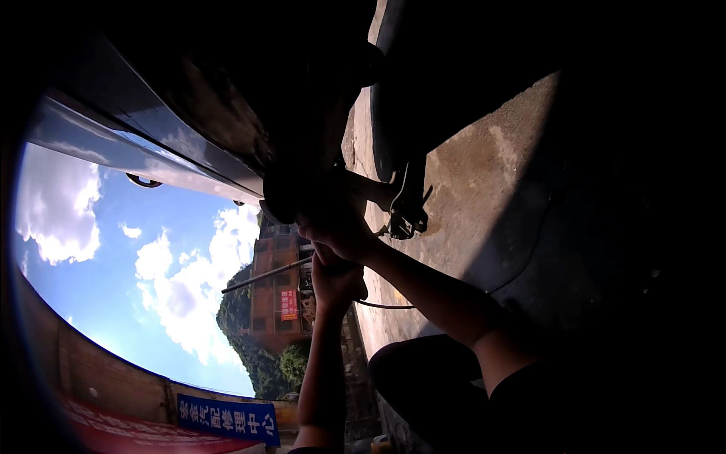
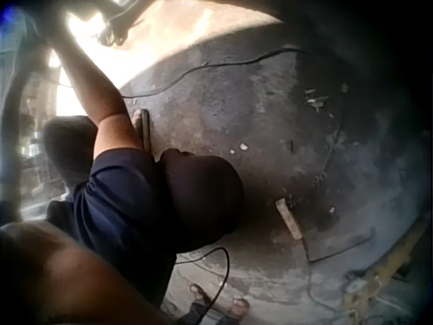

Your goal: The person uses an angle grinder to smooth the lower edge of a car's rear bumper. They work along the bumper's length, moving the tool back and forth to grind the surface.

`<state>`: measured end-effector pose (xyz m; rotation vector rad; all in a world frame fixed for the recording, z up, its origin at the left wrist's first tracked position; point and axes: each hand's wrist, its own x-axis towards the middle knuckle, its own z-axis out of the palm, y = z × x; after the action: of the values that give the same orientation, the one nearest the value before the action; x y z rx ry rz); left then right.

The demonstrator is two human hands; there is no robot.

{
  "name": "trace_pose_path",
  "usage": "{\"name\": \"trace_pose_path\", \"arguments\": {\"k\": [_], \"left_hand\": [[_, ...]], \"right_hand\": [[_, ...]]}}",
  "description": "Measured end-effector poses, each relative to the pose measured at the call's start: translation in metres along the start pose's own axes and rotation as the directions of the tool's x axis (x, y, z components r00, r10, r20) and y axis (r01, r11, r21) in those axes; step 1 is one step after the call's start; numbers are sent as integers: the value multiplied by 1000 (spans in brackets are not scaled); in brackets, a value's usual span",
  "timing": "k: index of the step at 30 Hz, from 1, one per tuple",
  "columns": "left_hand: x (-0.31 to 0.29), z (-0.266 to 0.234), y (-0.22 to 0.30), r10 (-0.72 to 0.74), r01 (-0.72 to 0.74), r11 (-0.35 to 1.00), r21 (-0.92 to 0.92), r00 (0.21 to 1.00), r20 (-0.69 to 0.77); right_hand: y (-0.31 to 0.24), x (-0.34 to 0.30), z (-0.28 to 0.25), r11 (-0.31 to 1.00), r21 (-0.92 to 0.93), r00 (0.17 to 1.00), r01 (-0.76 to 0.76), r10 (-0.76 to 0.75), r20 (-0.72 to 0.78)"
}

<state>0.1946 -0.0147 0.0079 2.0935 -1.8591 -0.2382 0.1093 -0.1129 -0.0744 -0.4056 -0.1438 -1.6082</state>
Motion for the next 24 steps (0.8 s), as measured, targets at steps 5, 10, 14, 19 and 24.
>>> {"name": "trace_pose_path", "arguments": {"k": [5,10,14,19,24], "left_hand": [[8,6,46,127,-128,988,84,992,12],[23,5,40,11,-3,985,174,999,-46],[-1,8,-5,-37,82,966,244,983,-181],[-3,30,41,14,23,982,186,980,-196],[2,32,45,77,82,855,512,956,-281]], "right_hand": [[-23,-1,7,984,12,976,179,-176,-125],[13,24,2,964,213,987,158,-153,-40],[30,6,-3,909,413,990,-49,-11,141],[-2,13,-11,883,467,987,-46,-32,157],[22,24,-11,815,543,970,-202,89,227]]}}
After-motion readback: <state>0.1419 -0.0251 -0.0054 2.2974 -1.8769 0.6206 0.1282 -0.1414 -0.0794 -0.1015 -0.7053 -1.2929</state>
